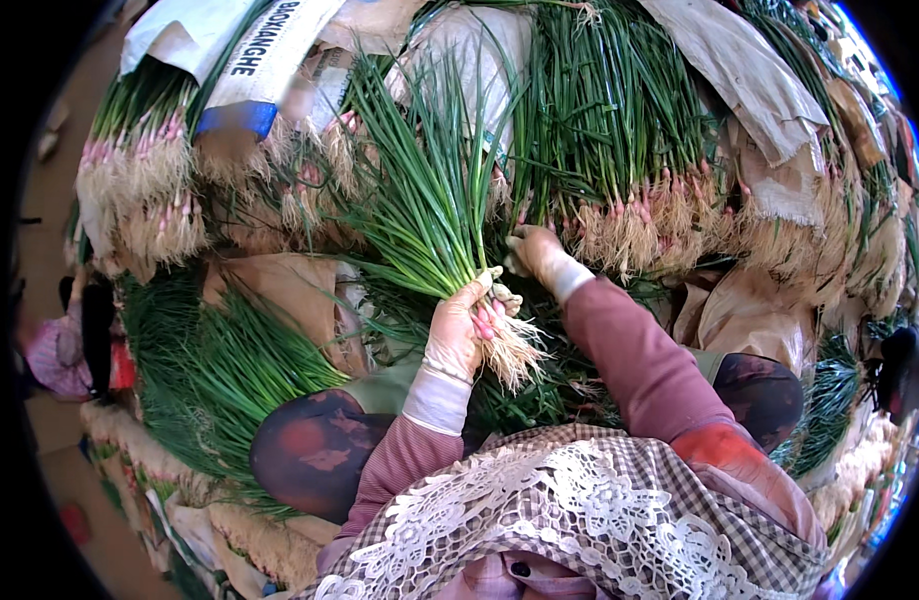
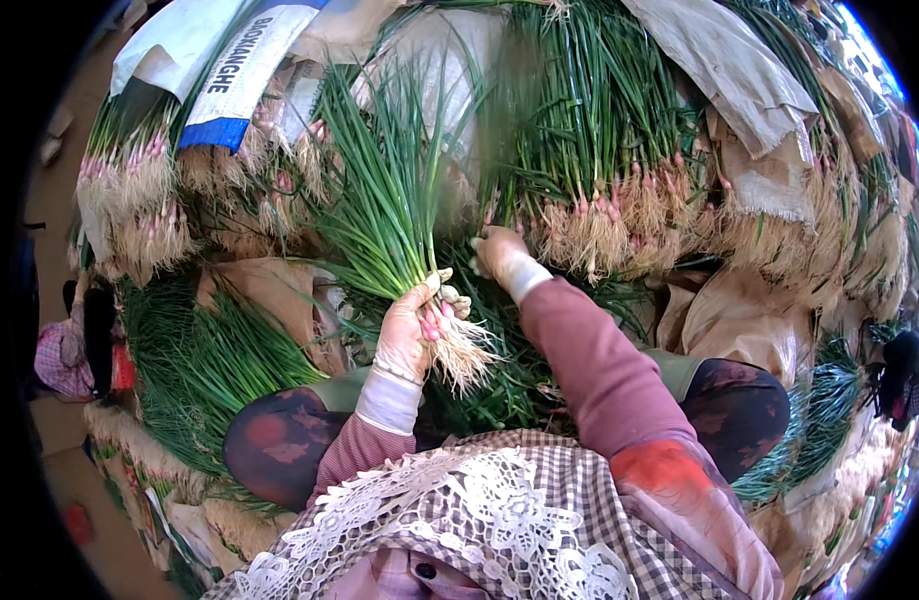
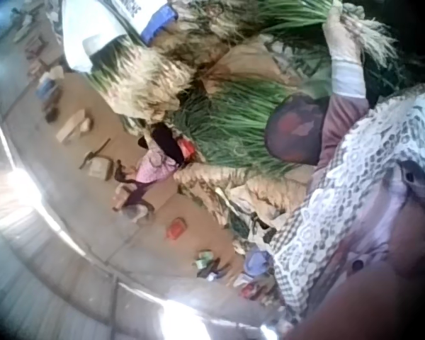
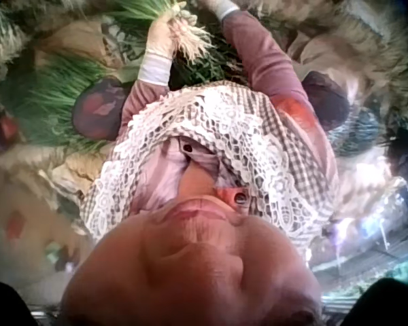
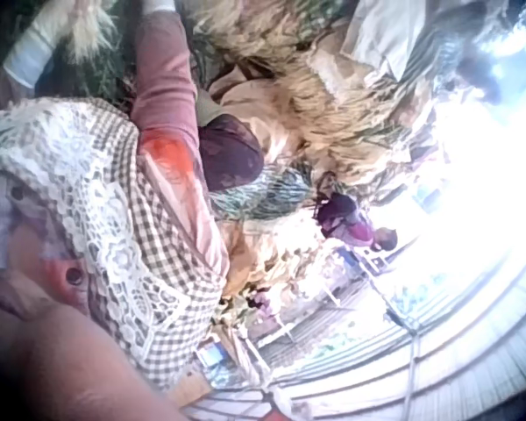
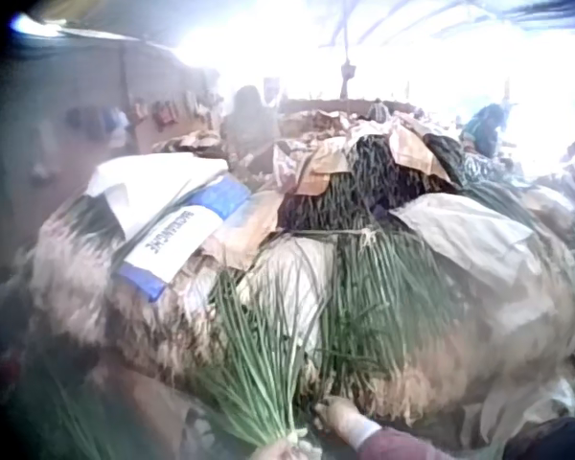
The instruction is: The person picks up bunches of green onions from a large pile, removes individual stalks or debris by hand, and places the cleaned bunches into a separate stack, eventually covering the stack with burlap sacks.
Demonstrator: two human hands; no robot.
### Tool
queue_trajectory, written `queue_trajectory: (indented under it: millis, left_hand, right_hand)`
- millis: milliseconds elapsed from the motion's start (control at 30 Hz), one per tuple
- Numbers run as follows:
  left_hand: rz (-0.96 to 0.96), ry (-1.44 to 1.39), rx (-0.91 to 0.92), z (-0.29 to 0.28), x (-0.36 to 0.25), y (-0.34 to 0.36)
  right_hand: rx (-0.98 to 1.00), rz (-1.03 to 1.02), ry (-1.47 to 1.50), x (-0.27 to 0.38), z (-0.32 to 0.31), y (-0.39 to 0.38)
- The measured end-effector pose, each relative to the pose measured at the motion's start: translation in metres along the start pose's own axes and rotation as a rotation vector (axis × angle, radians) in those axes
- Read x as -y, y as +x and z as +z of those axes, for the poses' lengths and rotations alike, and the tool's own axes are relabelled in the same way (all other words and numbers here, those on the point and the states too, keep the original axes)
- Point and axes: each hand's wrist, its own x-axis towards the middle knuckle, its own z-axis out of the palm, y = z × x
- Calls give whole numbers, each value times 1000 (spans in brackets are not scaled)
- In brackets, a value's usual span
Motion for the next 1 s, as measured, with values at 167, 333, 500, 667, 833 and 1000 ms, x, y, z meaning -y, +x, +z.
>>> queue_trajectory:
  millis: [167,333,500,667,833,1000]
  left_hand:
    - [134,-219,347,19,-15,-18]
    - [104,-278,472,17,-22,-12]
    - [131,-201,280,17,-18,-10]
    - [273,-76,338,24,-28,-20]
    - [271,-19,230,21,-27,-22]
    - [43,-106,123,30,-15,-12]
  right_hand:
    - [163,-129,238,16,4,-3]
    - [206,-140,834,29,-19,-48]
    - [553,-186,962,21,-33,-70]
    - [25,-465,64,70,-45,-124]
    - [-59,-814,155,88,-61,-154]
    - [88,-320,-127,39,-89,-94]
